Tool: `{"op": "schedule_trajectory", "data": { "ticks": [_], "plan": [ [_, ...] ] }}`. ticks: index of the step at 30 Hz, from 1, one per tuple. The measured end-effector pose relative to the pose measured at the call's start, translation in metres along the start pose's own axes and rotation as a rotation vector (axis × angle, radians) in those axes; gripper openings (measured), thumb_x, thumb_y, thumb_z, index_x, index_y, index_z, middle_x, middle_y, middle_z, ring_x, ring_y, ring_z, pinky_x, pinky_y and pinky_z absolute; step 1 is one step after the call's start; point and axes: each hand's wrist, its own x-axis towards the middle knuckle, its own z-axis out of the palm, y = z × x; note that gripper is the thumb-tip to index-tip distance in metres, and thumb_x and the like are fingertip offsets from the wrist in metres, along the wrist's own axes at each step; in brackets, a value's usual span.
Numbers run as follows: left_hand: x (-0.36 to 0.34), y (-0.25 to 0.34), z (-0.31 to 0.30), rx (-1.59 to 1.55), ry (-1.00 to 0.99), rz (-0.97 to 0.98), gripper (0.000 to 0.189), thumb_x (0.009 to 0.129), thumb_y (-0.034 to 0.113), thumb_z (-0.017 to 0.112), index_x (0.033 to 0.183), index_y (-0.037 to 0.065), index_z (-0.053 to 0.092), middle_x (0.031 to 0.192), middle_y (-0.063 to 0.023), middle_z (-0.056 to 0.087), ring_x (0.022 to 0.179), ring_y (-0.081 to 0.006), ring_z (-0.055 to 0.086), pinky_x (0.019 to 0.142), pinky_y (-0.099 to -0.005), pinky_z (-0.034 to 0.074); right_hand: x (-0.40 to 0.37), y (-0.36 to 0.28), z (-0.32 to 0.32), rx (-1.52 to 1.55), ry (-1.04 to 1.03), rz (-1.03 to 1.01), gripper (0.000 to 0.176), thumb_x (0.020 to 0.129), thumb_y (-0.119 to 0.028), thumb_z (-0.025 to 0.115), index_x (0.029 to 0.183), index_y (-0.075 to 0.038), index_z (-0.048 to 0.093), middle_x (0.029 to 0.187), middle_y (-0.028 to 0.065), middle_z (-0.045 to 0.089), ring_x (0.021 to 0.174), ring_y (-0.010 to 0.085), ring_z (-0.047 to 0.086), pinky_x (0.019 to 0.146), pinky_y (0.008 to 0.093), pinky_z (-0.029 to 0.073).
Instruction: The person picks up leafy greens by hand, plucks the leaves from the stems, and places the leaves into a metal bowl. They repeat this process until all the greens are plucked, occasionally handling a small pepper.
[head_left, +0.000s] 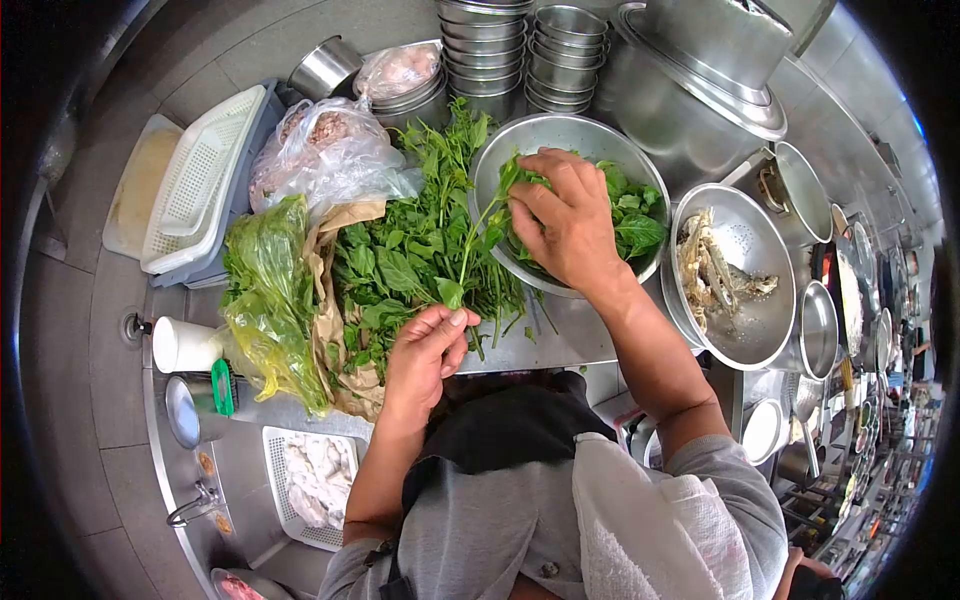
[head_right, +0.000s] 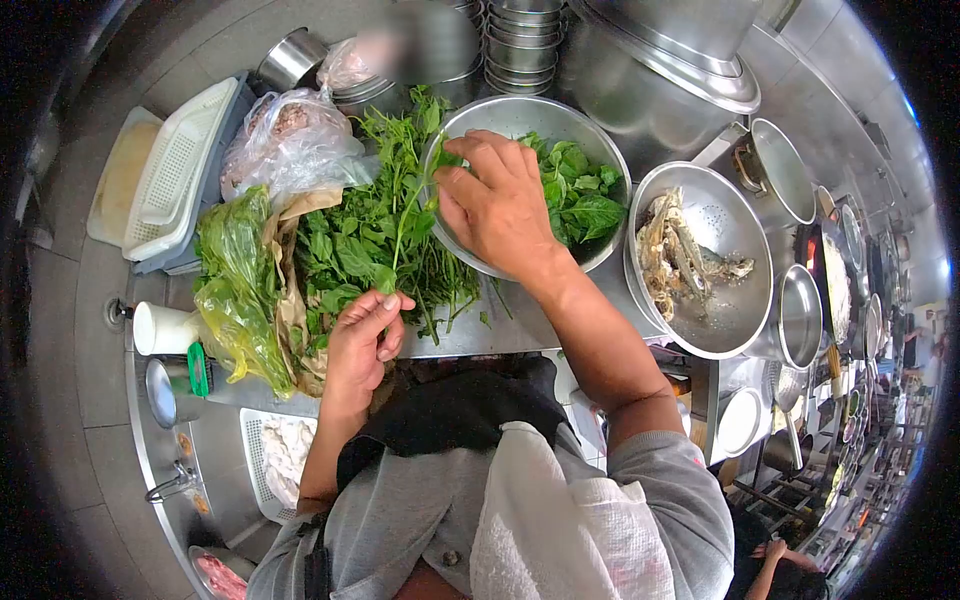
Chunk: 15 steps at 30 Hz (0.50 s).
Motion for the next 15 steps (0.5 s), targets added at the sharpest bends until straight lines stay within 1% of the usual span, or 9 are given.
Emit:
{"op": "schedule_trajectory", "data": {
  "ticks": [2,5,8,9,11,14,15],
  "plan": [
    [-0.001,-0.001,0.000,0.001,0.003,-0.017,0.025,0.101,0.025,0.062,0.101,0.000,0.066,0.057,0.0000,0.047,0.046,-0.0069,0.035,0.046,-0.0239,0.025,-0.002,0.005,0.003,0.010,0.017,-0.005,0.020,0.076,-0.007,0.074,0.094,-0.010,0.068,0.113,0.0058,0.065,0.113,0.0282,0.059,0.088,0.0426,0.044],
    [0.000,-0.001,0.004,0.018,0.000,-0.017,0.025,0.101,0.024,0.062,0.101,0.000,0.066,0.057,0.0001,0.047,0.046,-0.0071,0.035,0.046,-0.0239,0.025,-0.001,0.012,-0.004,-0.027,0.064,0.024,0.019,0.075,-0.005,0.074,0.092,-0.009,0.066,0.110,0.0070,0.067,0.108,0.0287,0.061,0.087,0.0422,0.045],
    [0.000,0.000,0.002,-0.004,-0.002,-0.030,0.025,0.102,0.024,0.061,0.101,-0.001,0.066,0.056,-0.0003,0.047,0.046,-0.0073,0.035,0.046,-0.0241,0.025,-0.011,0.039,-0.010,-0.090,0.085,0.152,0.018,0.076,-0.004,0.073,0.091,-0.008,0.066,0.107,0.0088,0.069,0.103,0.0302,0.063,0.084,0.0416,0.047],
    [0.000,0.000,0.000,-0.019,-0.002,-0.038,0.025,0.102,0.024,0.060,0.101,-0.001,0.066,0.056,-0.0005,0.047,0.046,-0.0074,0.035,0.046,-0.0241,0.026,-0.015,0.057,-0.012,-0.062,0.131,0.235,0.014,0.078,-0.004,0.073,0.090,-0.007,0.066,0.107,0.0100,0.071,0.098,0.0321,0.063,0.084,0.0418,0.048],
    [-0.001,-0.001,-0.004,-0.081,-0.011,-0.052,0.026,0.101,0.025,0.062,0.099,0.000,0.066,0.056,0.0001,0.047,0.046,-0.0065,0.034,0.045,-0.0228,0.025,-0.022,0.076,-0.021,-0.143,0.075,0.335,0.017,0.080,-0.005,0.072,0.096,-0.006,0.070,0.112,0.0124,0.071,0.102,0.0335,0.063,0.090,0.0428,0.049],
    [-0.002,-0.001,-0.008,-0.160,-0.044,-0.090,0.026,0.102,0.024,0.061,0.099,-0.001,0.066,0.056,-0.0006,0.047,0.045,-0.0065,0.034,0.044,-0.0225,0.025,-0.010,0.064,-0.034,-0.113,0.053,0.247,0.026,0.081,-0.007,0.073,0.107,-0.006,0.072,0.116,0.0146,0.070,0.108,0.0336,0.063,0.097,0.0422,0.049],
    [-0.001,-0.002,-0.008,-0.184,-0.059,-0.107,0.026,0.102,0.024,0.060,0.100,-0.001,0.066,0.056,-0.0011,0.047,0.044,-0.0068,0.034,0.043,-0.0227,0.025,-0.005,0.057,-0.037,-0.007,0.003,0.229,0.028,0.082,-0.008,0.073,0.110,-0.007,0.072,0.117,0.0151,0.070,0.109,0.0335,0.063,0.098,0.0417,0.049]
  ]
}}
